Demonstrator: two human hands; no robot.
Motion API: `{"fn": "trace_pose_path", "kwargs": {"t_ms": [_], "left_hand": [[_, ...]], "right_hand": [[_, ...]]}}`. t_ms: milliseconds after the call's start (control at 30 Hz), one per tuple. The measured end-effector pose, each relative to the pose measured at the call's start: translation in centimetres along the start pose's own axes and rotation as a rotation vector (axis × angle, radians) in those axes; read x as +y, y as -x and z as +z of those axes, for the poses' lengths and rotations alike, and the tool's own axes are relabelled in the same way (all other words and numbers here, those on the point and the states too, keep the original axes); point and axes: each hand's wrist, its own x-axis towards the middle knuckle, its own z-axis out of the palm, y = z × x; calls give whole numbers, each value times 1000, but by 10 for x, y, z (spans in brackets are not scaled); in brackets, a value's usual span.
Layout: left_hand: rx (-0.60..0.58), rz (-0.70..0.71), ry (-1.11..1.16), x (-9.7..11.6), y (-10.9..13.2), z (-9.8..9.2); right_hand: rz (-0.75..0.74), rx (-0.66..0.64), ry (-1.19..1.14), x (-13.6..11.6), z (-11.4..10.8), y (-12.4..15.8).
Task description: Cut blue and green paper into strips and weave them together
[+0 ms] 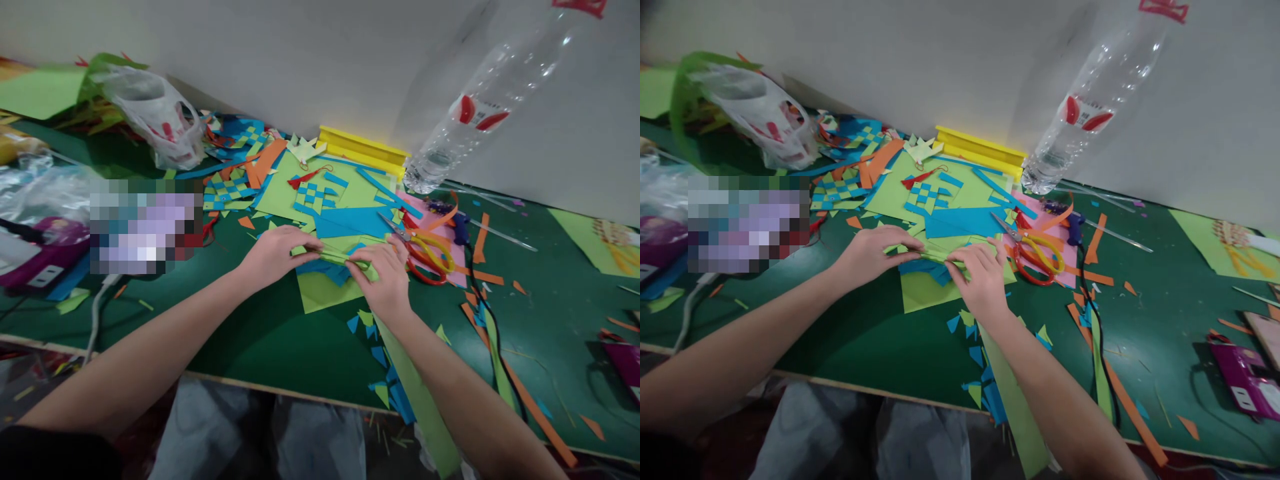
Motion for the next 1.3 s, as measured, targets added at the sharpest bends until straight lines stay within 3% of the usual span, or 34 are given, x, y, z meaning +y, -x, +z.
{"fn": "trace_pose_path", "kwargs": {"t_ms": [367,567,867,1200,1300], "left_hand": [[22,31,-88,-5,0,-1],[21,-44,-84,-3,-1,-5],[0,-170,-5,-2,-4,-11],[3,-348,115,-5,-2,-9],[-5,-379,144,-6,-2,-10]], "right_hand": [[83,-59,-68,3,2,3],[209,-112,-76,3,-1,0],[467,-84,-220,12,0,3],[553,-81,-331,13,-1,2],[508,-84,-337,11,-1,1]]}}
